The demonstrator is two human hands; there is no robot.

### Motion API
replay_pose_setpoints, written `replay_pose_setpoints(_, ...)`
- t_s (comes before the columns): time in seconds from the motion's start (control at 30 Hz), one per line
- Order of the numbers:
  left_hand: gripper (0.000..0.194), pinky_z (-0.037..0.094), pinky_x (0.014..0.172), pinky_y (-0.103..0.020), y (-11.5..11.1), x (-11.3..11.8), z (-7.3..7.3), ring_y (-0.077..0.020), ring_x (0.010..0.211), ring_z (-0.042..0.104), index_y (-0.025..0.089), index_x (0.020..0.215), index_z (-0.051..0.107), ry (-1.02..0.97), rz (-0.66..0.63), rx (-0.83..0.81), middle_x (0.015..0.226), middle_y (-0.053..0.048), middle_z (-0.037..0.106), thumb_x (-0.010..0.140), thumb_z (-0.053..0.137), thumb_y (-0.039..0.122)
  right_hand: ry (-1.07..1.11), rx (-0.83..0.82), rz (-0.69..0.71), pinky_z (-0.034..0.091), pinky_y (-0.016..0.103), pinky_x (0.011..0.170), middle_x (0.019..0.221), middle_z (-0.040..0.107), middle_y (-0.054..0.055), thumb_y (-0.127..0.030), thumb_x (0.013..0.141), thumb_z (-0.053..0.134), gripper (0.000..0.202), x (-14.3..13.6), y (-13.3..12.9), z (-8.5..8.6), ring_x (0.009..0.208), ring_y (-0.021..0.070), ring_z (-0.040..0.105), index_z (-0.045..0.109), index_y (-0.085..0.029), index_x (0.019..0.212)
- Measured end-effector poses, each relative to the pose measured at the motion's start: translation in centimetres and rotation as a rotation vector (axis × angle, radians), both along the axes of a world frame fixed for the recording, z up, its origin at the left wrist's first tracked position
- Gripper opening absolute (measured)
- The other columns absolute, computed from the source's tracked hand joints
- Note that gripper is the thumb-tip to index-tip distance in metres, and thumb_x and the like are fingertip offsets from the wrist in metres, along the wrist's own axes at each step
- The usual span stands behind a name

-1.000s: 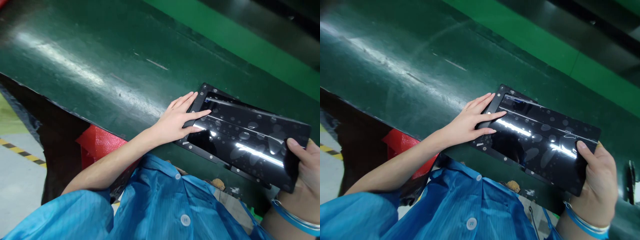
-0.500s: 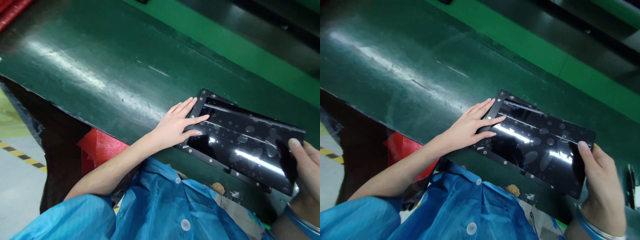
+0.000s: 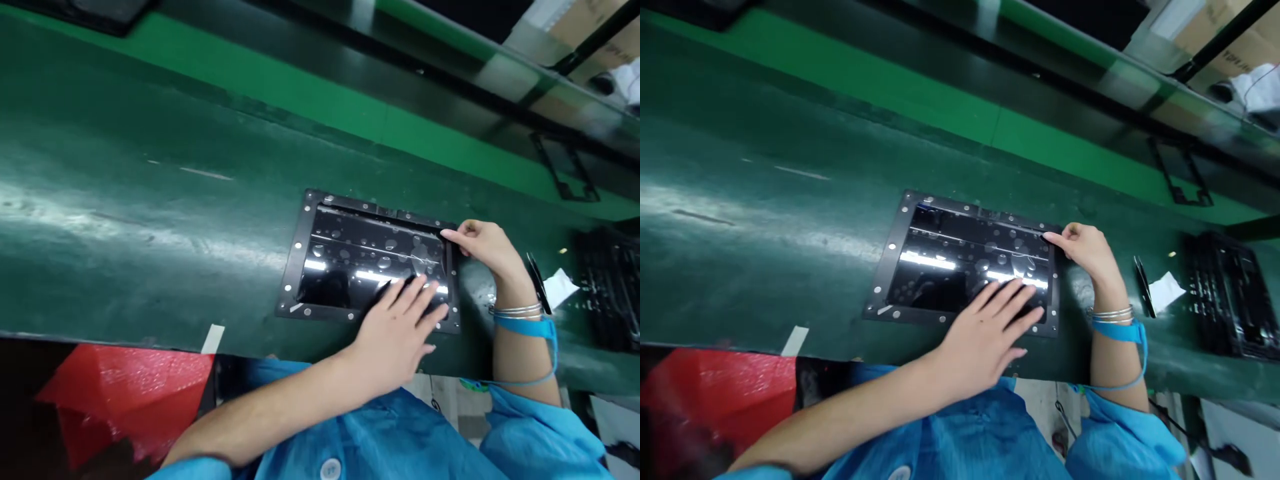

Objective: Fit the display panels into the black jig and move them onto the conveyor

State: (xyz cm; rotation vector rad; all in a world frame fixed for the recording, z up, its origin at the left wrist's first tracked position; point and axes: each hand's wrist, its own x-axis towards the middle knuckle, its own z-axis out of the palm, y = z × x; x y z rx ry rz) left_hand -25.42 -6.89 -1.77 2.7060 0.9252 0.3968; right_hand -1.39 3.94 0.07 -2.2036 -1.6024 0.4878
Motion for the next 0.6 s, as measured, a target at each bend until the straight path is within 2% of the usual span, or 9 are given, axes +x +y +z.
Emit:
replay_pose_setpoints(0.07,0.054,0.033,0.121,-0.045,-0.7,2.4,-0.6,-0.0293,0.151,0.034,0.021,0.149,0.053,0.063,-0.047,0.039,0.162,-0.007,0.039,0.101,0.049,0.047,0.011,-0.046,-0.01,0.058,0.042,0.086,0.122,0.064,0.008,-0.042,0.096,0.063,0.037,0.6,0.5,-0.9,0.102,0.0211,0.065,0.062,-0.017,0.124)
replay_pose_setpoints(0.13,0.051,0.034,0.12,-0.044,-0.9,3.5,-1.2,-0.0292,0.15,0.035,0.021,0.148,0.054,0.107,-0.045,0.082,0.161,-0.006,0.04,0.103,0.048,0.044,0.019,-0.091,-0.021,0.057,0.044,0.09,0.128,0.062,0.009,-0.041,0.096,0.063,0.04,1.0,0.9,-1.7,0.108,0.0235,0.064,0.061,-0.018,0.127)
replay_pose_setpoints(0.23,0.05,0.035,0.119,-0.045,-0.9,3.7,-1.6,-0.0304,0.15,0.036,0.02,0.148,0.054,0.131,-0.034,0.106,0.161,-0.007,0.04,0.103,0.048,0.041,0.043,-0.121,-0.045,0.057,0.045,0.091,0.128,0.062,0.009,-0.042,0.095,0.064,0.041,1.4,1.4,-2.1,0.109,0.0243,0.064,0.061,-0.017,0.128)
replay_pose_setpoints(0.33,0.05,0.034,0.119,-0.044,-0.3,2.7,-1.3,-0.0296,0.15,0.036,0.019,0.146,0.057,0.097,-0.06,0.049,0.161,-0.008,0.04,0.104,0.047,0.045,0.077,-0.108,-0.058,0.056,0.046,0.092,0.129,0.062,0.009,-0.042,0.095,0.064,0.041,1.3,1.6,-2.2,0.11,0.0245,0.064,0.06,-0.017,0.128)
replay_pose_setpoints(0.43,0.048,0.032,0.121,-0.042,1.5,1.2,-0.6,-0.0241,0.151,0.035,0.021,0.144,0.058,0.03,-0.102,-0.063,0.161,-0.006,0.042,0.105,0.044,0.045,0.119,-0.056,-0.055,0.056,0.046,0.092,0.129,0.062,0.01,-0.041,0.095,0.063,0.041,0.8,1.4,-2.5,0.11,0.024,0.064,0.06,-0.018,0.129)
replay_pose_setpoints(0.6,0.049,0.028,0.121,-0.056,6.7,0.0,0.8,-0.0286,0.15,0.035,0.02,0.15,0.049,-0.04,0.175,-0.146,0.159,-0.012,0.044,0.102,0.046,0.028,0.207,0.096,-0.027,0.057,0.046,0.091,0.129,0.061,0.01,-0.041,0.096,0.063,0.041,0.1,-0.2,-2.2,0.11,0.0235,0.064,0.06,-0.018,0.129)
